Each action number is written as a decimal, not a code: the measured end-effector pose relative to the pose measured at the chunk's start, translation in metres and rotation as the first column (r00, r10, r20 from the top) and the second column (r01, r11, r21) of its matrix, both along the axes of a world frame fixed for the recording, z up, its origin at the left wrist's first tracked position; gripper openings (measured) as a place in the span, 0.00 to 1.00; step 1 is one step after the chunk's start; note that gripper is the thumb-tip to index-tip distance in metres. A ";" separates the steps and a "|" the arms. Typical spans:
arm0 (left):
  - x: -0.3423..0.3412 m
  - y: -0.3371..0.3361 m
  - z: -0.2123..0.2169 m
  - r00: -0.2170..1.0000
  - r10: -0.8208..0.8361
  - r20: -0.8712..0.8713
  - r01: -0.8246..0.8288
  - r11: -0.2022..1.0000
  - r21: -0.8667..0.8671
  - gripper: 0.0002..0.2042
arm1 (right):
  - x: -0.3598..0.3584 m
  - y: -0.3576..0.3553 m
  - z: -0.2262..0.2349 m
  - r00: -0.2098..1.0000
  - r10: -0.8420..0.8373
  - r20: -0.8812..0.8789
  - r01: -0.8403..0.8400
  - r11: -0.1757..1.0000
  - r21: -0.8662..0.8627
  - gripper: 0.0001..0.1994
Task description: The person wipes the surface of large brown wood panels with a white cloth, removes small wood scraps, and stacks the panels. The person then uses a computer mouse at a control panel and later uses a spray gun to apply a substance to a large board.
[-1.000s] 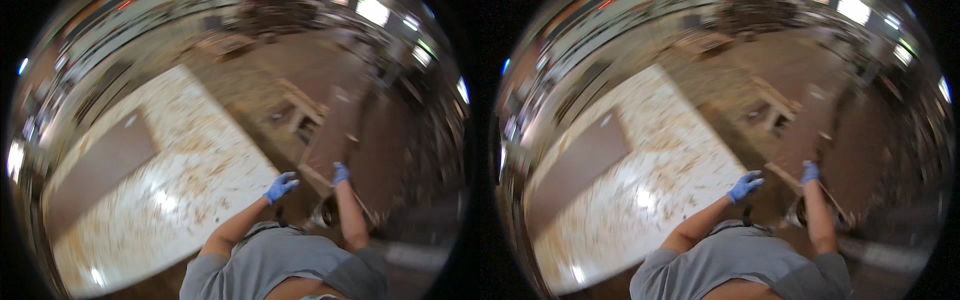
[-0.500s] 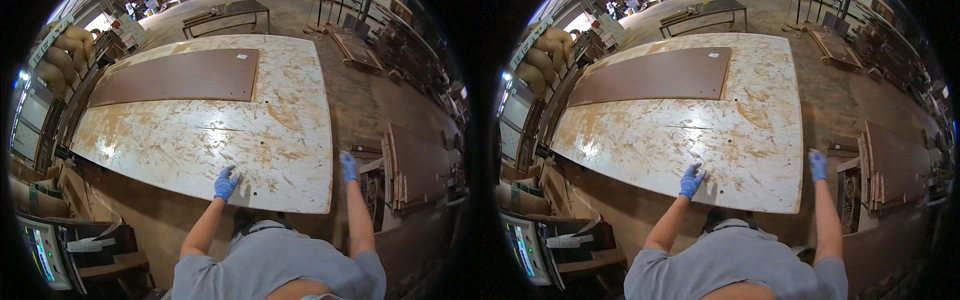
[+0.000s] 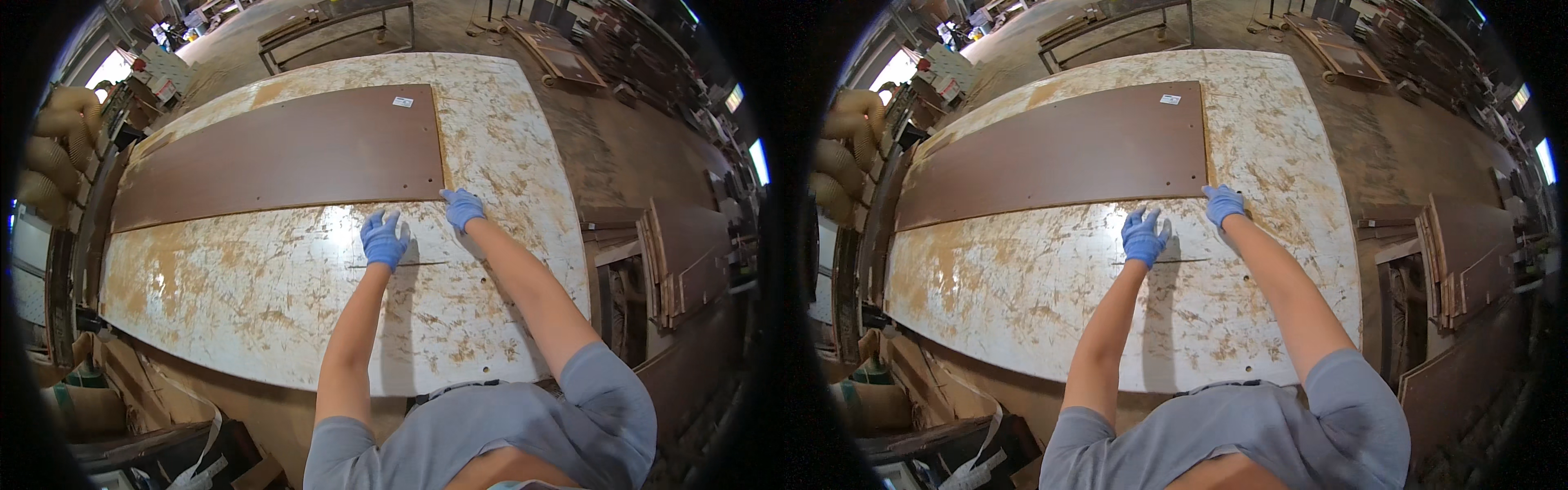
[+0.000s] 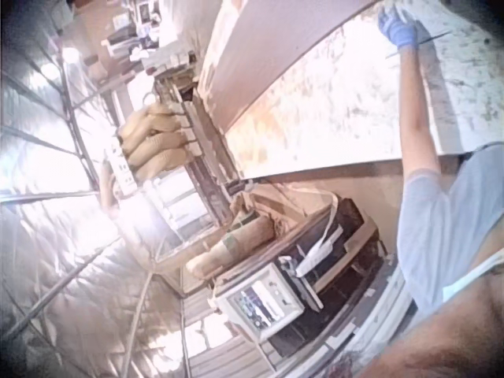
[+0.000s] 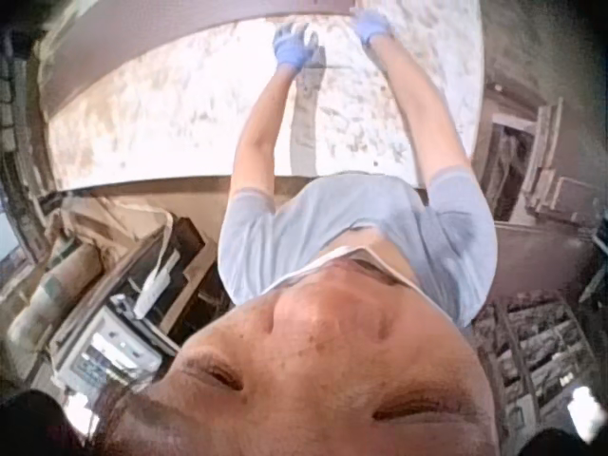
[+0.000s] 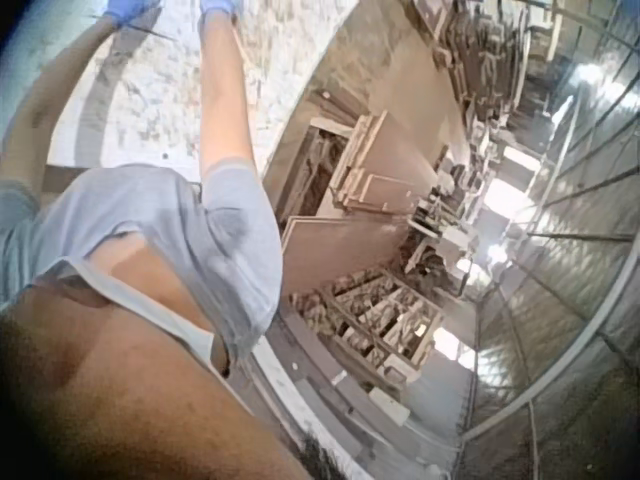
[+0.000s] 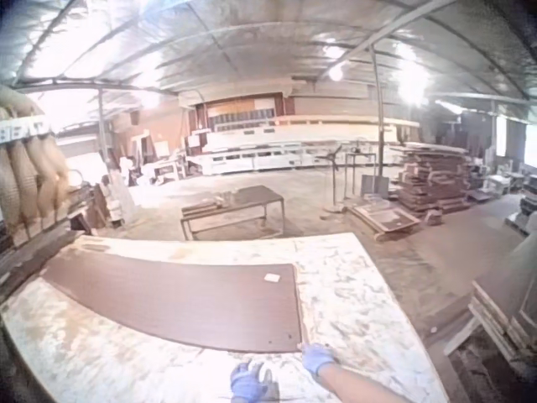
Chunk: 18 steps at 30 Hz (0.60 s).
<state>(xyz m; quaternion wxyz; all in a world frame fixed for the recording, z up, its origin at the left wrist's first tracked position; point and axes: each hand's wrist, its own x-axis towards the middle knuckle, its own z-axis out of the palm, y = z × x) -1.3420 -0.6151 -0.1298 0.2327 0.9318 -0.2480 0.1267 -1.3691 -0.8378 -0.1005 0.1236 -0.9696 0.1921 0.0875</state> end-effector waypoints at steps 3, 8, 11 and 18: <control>0.044 -0.024 -0.009 0.995 -0.064 0.075 0.059 0.996 0.068 0.22 | 0.033 0.012 -0.005 0.999 0.022 -0.045 -0.024 0.998 -0.051 0.23; 0.087 -0.045 0.005 0.977 -0.146 -0.155 0.167 0.977 0.133 0.13 | 0.052 0.013 0.007 0.998 0.060 0.018 -0.060 0.998 -0.003 0.23; 0.098 -0.053 -0.019 0.993 -0.113 0.038 0.112 0.993 0.036 0.04 | 0.050 0.008 0.001 0.994 0.083 0.072 -0.091 0.991 0.102 0.24; 0.079 -0.070 0.010 0.969 0.109 -0.221 -0.086 0.990 0.112 0.11 | 0.036 0.007 0.004 0.980 0.189 -0.060 -0.194 0.976 -0.094 0.29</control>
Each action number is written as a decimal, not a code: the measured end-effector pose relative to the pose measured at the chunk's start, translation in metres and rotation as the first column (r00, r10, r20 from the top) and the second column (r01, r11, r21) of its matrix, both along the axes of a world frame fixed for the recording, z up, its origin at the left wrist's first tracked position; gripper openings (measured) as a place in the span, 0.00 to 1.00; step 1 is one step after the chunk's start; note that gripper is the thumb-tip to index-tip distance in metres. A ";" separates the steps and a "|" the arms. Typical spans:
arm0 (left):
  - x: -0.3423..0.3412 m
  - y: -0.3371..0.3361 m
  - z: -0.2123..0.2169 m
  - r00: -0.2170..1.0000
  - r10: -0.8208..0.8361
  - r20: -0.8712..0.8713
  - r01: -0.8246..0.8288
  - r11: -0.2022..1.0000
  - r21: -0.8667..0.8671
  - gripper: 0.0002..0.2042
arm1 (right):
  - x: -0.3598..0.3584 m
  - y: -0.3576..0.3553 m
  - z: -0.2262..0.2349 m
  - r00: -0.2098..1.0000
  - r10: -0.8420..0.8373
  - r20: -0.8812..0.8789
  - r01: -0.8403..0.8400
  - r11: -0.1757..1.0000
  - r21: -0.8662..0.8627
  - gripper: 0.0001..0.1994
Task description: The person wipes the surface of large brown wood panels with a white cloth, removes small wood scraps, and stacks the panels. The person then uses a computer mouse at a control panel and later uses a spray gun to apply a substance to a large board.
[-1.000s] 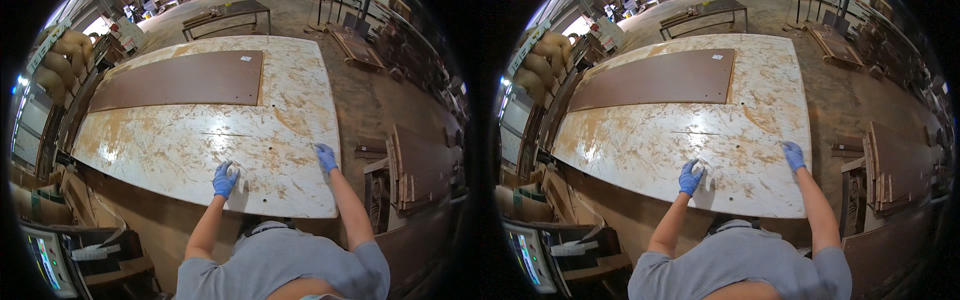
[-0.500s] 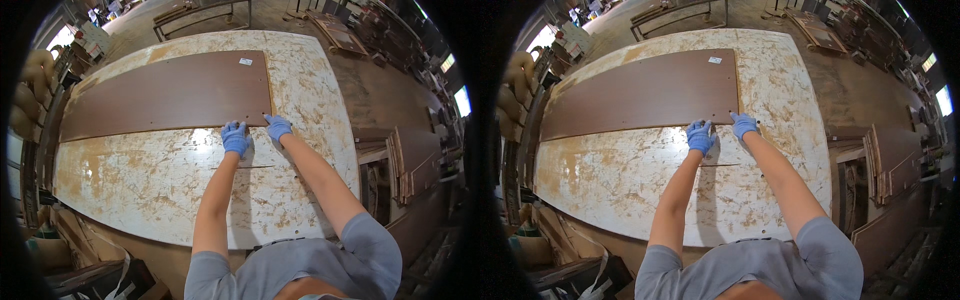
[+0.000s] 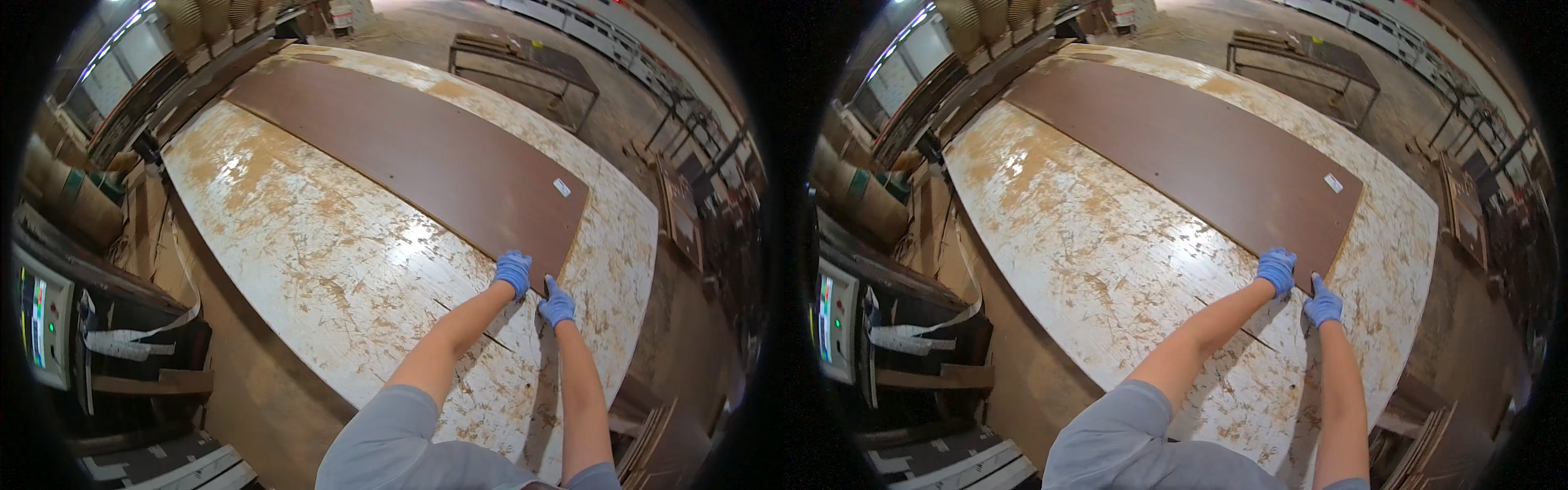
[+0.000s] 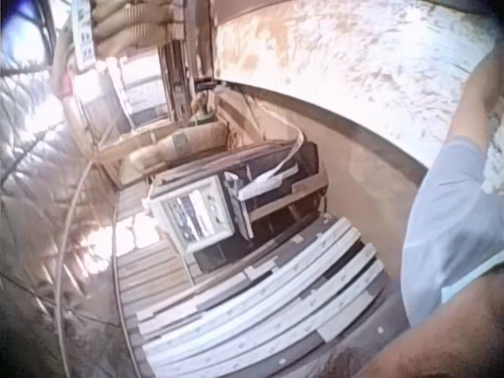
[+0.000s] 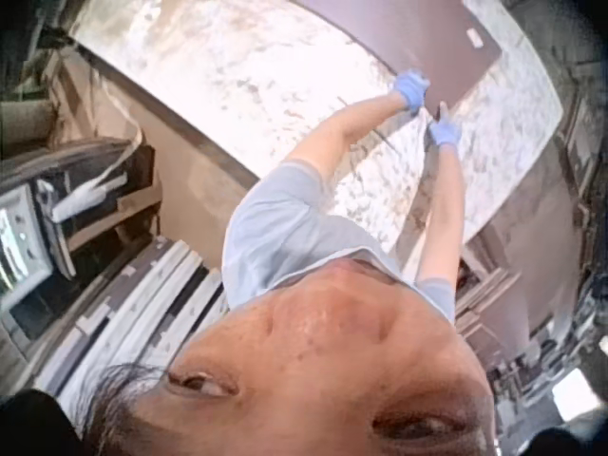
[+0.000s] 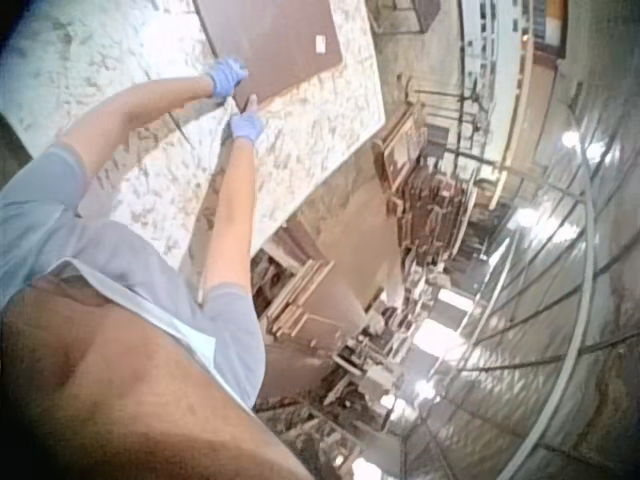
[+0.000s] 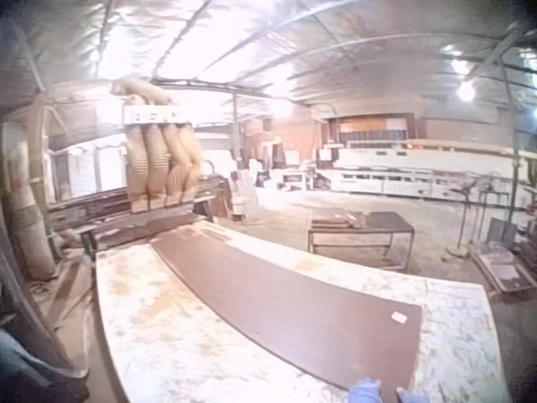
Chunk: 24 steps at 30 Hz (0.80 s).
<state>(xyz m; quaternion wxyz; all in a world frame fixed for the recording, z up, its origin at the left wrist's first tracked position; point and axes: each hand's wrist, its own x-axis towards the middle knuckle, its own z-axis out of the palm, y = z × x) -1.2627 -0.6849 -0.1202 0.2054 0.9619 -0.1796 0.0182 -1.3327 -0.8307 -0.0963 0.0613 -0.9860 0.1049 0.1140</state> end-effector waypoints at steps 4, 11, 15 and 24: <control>-0.002 0.008 0.007 0.972 -0.020 -0.233 0.013 0.999 -0.032 0.12 | 0.002 0.003 0.009 0.997 0.057 -0.060 -0.055 0.998 0.030 0.25; -0.103 0.087 0.020 0.933 -0.118 -0.339 0.113 0.993 -0.034 0.16 | -0.089 0.042 -0.006 0.967 0.244 -0.076 -0.219 0.945 0.244 0.18; -0.199 0.156 0.021 0.930 -0.052 -0.365 0.056 0.998 -0.001 0.17 | -0.188 0.106 0.004 0.874 0.475 -0.103 -0.449 0.871 0.200 0.20; -0.391 0.180 0.031 0.891 -0.025 -0.454 0.049 0.998 0.041 0.17 | -0.378 0.132 0.027 0.777 0.613 -0.142 -0.580 0.785 0.216 0.18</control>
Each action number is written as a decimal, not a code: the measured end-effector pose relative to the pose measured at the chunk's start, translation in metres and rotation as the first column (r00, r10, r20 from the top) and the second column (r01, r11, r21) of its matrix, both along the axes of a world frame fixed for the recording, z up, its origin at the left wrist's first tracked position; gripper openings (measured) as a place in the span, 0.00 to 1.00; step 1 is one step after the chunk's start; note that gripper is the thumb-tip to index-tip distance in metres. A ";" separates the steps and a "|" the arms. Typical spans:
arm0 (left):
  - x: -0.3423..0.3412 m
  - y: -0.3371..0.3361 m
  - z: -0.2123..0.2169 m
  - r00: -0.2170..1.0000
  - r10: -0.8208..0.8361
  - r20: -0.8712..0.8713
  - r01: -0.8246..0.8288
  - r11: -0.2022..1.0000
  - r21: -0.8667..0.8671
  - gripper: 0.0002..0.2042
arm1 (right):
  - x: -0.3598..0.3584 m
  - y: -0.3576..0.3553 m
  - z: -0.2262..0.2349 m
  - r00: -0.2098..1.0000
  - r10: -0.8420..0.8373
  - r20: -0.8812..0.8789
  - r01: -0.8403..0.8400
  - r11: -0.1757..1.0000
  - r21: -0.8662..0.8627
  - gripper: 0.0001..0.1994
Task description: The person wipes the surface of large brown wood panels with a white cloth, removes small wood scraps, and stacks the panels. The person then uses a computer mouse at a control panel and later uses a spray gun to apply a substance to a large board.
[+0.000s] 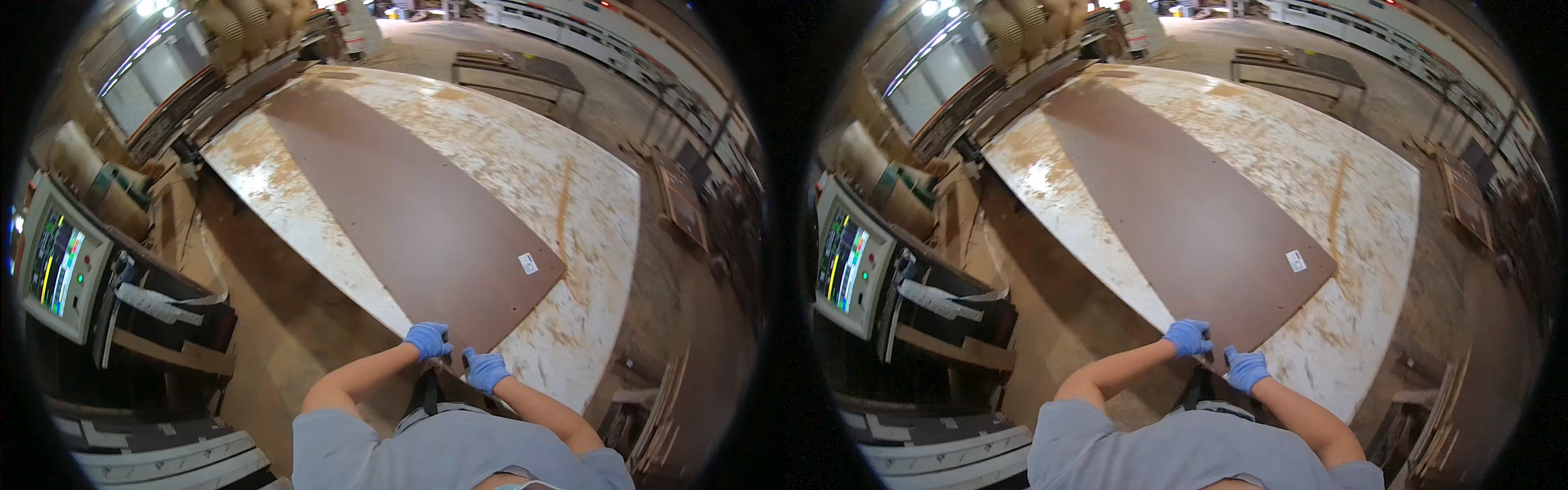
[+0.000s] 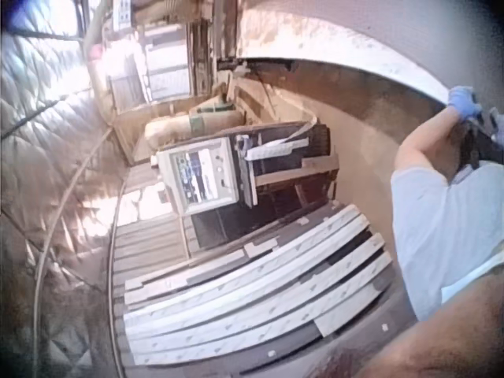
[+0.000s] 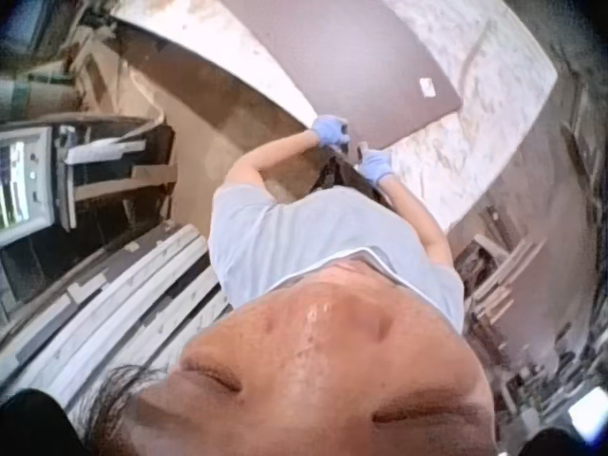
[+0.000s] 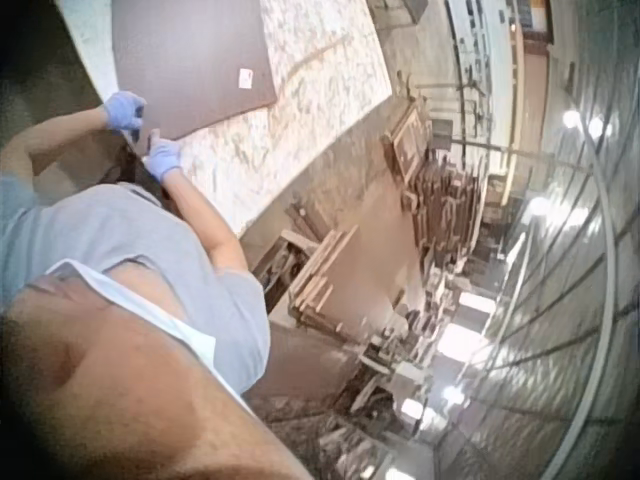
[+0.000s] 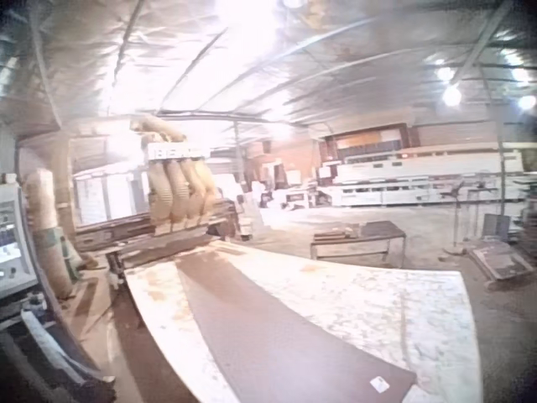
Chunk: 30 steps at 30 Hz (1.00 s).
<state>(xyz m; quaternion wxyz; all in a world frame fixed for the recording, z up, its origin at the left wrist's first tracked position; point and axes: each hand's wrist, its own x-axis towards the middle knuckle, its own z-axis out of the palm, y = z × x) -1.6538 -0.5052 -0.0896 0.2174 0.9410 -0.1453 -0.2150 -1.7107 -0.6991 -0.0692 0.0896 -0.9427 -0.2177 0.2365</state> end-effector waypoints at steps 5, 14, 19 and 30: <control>-0.099 -0.052 -0.005 0.992 -0.118 -0.036 0.116 0.992 -0.049 0.16 | -0.106 -0.053 -0.002 0.996 -0.064 -0.067 0.061 0.997 -0.056 0.16; -0.209 -0.144 -0.019 0.826 -0.518 -0.221 0.403 0.818 -0.410 0.19 | -0.399 -0.204 -0.077 0.517 -0.653 -0.553 0.670 0.711 -0.213 0.21; -0.186 -0.078 -0.017 0.878 -0.402 -0.261 0.143 0.740 -0.657 0.14 | -0.396 -0.101 -0.141 0.192 -0.397 -0.898 0.904 -0.284 0.319 0.26; -0.036 0.178 -0.117 0.351 0.479 -0.805 -0.923 0.031 -0.384 0.22 | -0.168 0.061 -0.101 0.061 0.033 -0.998 -0.013 -0.999 -0.034 0.28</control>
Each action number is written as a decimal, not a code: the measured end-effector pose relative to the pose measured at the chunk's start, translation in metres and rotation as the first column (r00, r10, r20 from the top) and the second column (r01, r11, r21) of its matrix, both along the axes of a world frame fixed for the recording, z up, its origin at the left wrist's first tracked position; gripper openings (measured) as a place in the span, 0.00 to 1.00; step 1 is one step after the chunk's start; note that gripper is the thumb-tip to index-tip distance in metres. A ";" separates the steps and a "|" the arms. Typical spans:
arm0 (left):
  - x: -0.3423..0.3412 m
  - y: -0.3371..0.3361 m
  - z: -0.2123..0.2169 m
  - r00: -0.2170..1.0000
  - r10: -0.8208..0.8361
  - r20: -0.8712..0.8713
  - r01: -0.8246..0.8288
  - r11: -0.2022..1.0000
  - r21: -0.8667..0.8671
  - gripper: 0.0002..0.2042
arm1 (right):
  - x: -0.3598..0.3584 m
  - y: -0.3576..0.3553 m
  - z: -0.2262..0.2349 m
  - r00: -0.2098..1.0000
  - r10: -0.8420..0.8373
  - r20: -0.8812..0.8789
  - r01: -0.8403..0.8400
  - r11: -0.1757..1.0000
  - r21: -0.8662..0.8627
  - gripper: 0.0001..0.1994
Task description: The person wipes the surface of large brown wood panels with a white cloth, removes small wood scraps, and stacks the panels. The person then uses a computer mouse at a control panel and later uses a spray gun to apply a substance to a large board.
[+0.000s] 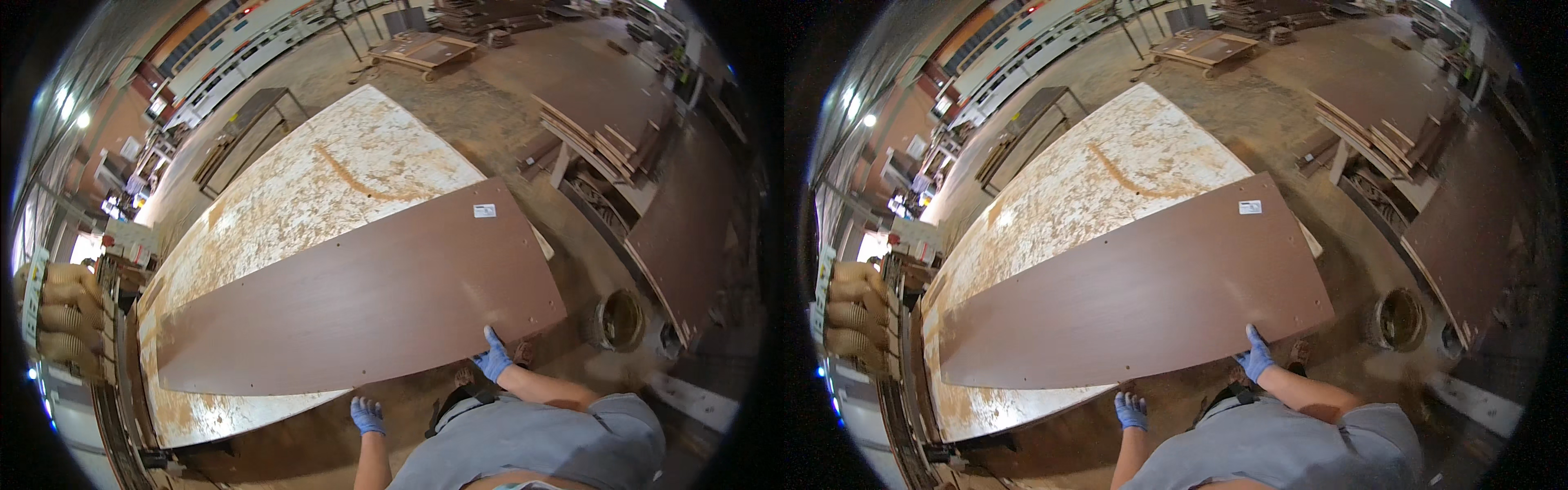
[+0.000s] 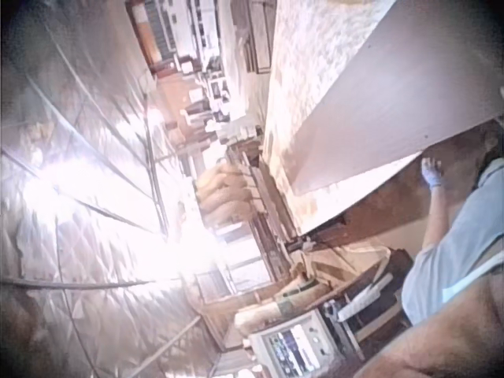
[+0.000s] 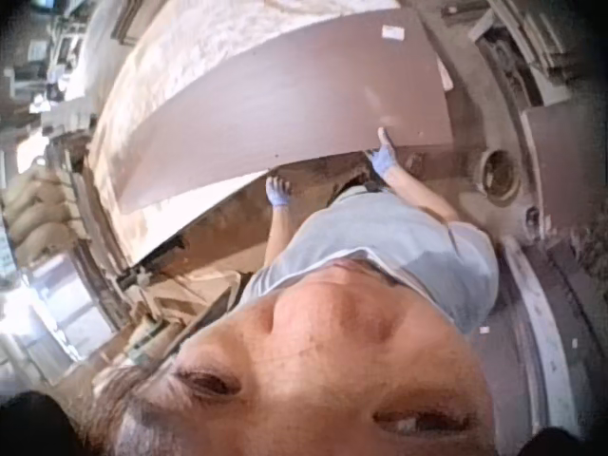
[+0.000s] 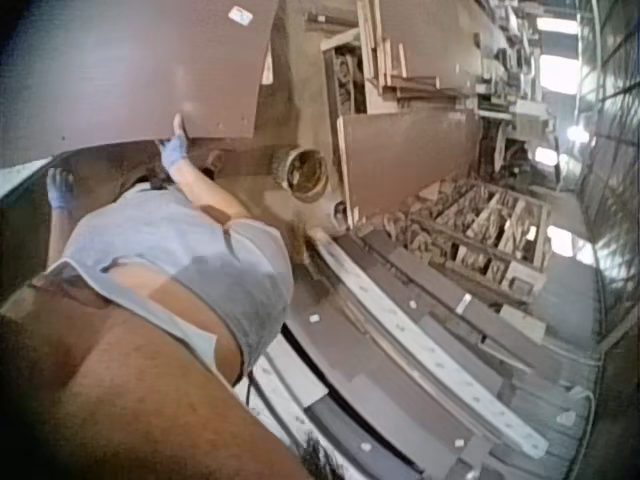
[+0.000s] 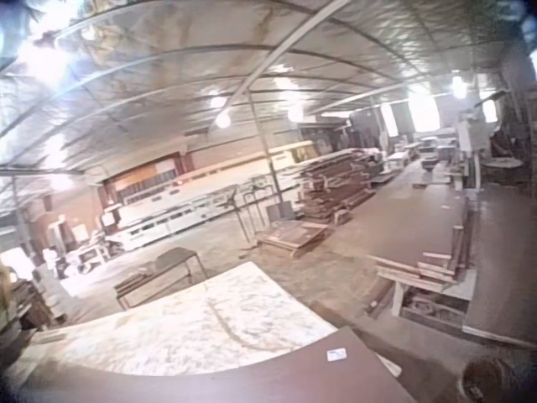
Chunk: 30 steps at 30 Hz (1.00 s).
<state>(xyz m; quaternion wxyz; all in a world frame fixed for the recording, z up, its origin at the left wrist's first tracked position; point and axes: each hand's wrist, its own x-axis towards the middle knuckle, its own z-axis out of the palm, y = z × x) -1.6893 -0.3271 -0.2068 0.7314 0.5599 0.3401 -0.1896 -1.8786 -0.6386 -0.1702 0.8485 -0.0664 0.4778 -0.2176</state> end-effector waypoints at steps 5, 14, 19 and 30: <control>0.028 0.040 0.027 0.976 0.214 -0.028 -0.213 0.976 0.037 0.24 | -0.011 0.025 -0.002 0.992 -0.110 -0.059 0.109 0.994 -0.023 0.28; 0.067 0.125 0.021 0.968 -0.132 0.212 0.145 0.988 -0.045 0.34 | -0.171 0.000 -0.033 0.889 -0.454 -0.064 0.443 0.886 -0.140 0.29; -0.030 0.044 0.045 0.993 -0.096 0.065 0.104 0.985 -0.135 0.34 | -0.291 -0.048 0.004 0.705 -0.690 -0.166 0.673 0.724 -0.150 0.32; -0.254 -0.104 0.060 0.914 -0.385 -0.126 0.233 0.754 -0.614 0.36 | -0.508 -0.162 -0.032 0.762 -0.647 0.031 0.623 0.719 -0.308 0.37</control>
